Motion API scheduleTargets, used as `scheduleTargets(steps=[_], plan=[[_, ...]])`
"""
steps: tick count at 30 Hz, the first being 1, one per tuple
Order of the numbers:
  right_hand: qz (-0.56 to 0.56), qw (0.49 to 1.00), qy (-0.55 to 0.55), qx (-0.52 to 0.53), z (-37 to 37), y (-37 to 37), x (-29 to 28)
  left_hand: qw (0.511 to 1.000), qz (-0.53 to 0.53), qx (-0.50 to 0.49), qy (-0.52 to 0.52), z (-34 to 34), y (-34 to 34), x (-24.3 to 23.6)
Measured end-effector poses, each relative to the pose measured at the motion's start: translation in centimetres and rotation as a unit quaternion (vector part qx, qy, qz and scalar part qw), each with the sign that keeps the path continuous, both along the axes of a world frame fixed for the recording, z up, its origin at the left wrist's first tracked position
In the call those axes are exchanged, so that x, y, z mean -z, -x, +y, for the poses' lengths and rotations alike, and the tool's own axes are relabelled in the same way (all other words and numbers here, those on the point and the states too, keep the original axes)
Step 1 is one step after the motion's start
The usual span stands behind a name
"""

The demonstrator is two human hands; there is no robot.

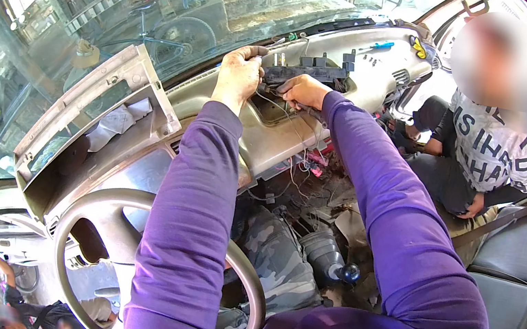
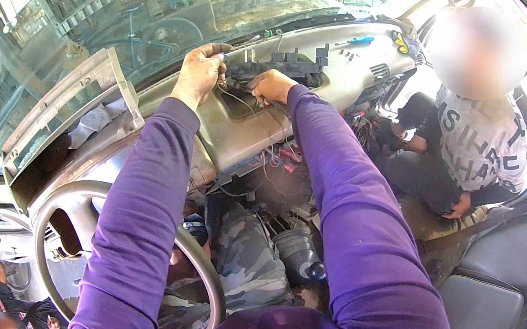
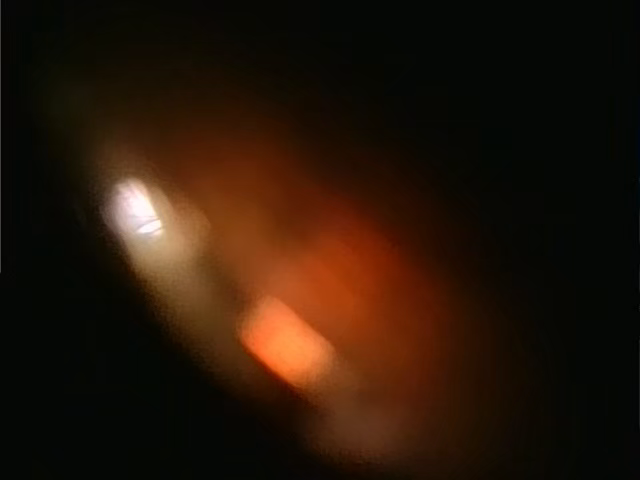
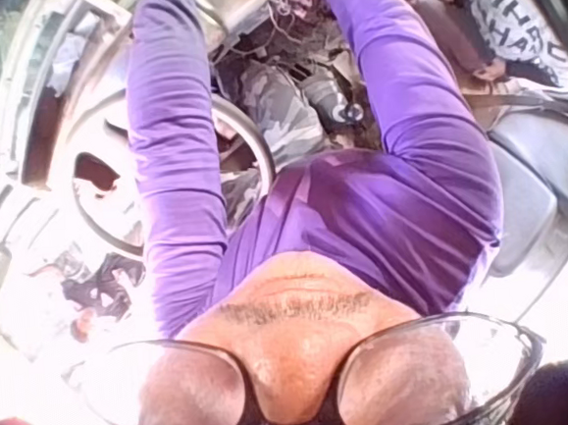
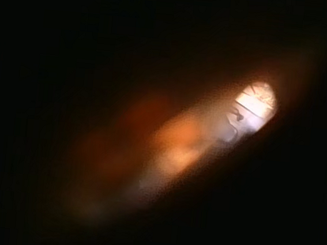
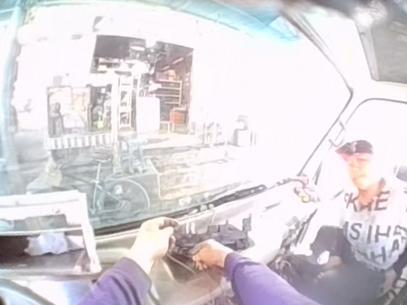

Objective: The person works inside a vehicle's cabin, manipulating exposed wiring and connectors near the dashboard and steering column. They repeatedly connect and disconnect small electrical plugs, route wires, and adjust components within the dashboard area.

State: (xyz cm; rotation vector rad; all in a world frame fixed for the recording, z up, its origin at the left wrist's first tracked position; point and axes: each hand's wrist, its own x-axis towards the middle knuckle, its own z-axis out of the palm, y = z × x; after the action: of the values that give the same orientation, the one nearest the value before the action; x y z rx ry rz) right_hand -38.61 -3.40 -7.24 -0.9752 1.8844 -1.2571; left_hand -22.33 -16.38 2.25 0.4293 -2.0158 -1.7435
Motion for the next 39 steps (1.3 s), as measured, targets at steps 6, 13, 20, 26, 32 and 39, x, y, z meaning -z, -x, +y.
scheduleTargets(steps=[6,13,20,26,32,39], plan=[[-0.002,1.000,0.005,0.001,-0.2,-0.5,-0.2,0.998,0.059,-0.002,0.023,-0.5,0.2,0.7],[0.004,1.000,-0.008,0.001,-0.2,0.1,-0.9,1.000,0.012,0.006,-0.015,0.6,-0.2,-1.2],[0.001,1.000,-0.017,0.007,-0.4,-0.5,-1.6,0.991,0.027,0.029,-0.127,0.5,-0.4,-1.2],[0.002,1.000,-0.024,-0.003,-0.5,0.2,-1.2,0.944,0.063,0.090,-0.310,-0.2,-0.4,-1.7],[0.013,1.000,-0.026,0.005,-1.0,0.2,-0.8,0.928,0.081,0.109,-0.347,-0.8,-0.6,-1.9],[0.009,0.999,-0.033,0.003,-0.8,-0.3,-1.5,0.937,0.053,0.111,-0.326,-1.4,-0.3,-1.2]])
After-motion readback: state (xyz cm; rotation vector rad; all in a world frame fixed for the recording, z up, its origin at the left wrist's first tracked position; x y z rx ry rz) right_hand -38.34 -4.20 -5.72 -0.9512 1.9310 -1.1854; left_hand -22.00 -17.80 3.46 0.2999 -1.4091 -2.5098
